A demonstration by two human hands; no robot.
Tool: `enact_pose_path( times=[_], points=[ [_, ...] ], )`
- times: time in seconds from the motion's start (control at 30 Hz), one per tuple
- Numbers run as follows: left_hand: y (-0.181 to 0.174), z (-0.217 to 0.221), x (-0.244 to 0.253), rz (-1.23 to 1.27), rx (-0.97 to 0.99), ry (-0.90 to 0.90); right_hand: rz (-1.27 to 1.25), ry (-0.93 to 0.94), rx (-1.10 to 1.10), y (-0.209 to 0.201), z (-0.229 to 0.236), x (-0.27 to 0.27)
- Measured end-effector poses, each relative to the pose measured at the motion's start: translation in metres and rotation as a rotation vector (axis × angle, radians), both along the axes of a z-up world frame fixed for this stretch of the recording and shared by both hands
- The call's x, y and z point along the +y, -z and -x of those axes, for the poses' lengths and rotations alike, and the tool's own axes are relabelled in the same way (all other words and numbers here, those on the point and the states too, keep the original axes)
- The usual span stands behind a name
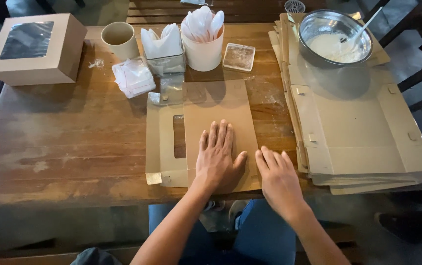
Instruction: Assembling a cardboard pastry box by folding flaps and using adhesive strips.
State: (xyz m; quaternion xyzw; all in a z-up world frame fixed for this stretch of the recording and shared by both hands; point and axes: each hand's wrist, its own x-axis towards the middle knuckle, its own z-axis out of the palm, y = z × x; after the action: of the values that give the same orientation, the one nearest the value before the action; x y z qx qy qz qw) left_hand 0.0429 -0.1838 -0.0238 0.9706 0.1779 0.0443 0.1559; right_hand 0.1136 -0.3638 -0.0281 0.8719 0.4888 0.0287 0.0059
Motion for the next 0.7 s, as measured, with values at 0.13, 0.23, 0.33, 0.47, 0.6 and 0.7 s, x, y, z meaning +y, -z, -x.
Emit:
enact_pose_path(
  times=[0.13, 0.23, 0.33, 0.47, 0.6, 0.7],
  points=[
    [0.021, -0.006, 0.004, 0.016, -0.021, 0.018, -0.058, -0.032, 0.011, 0.005, 0.019, -0.028],
    [0.031, -0.007, 0.006, -0.026, -0.034, 0.021, -0.067, -0.021, 0.024, 0.002, 0.024, -0.03],
    [0.022, -0.007, 0.004, -0.01, -0.018, 0.024, -0.081, -0.005, 0.042, 0.0, 0.015, -0.022],
    [-0.005, 0.002, -0.001, 0.008, 0.0, 0.003, 0.01, 0.061, 0.08, -0.007, -0.006, 0.006],
    [-0.005, 0.001, -0.001, 0.004, 0.004, 0.007, 0.017, 0.062, 0.014, 0.006, -0.042, 0.042],
    [-0.016, 0.004, -0.002, 0.014, -0.005, 0.005, 0.012, 0.073, -0.055, 0.015, -0.069, 0.068]
  ],
)
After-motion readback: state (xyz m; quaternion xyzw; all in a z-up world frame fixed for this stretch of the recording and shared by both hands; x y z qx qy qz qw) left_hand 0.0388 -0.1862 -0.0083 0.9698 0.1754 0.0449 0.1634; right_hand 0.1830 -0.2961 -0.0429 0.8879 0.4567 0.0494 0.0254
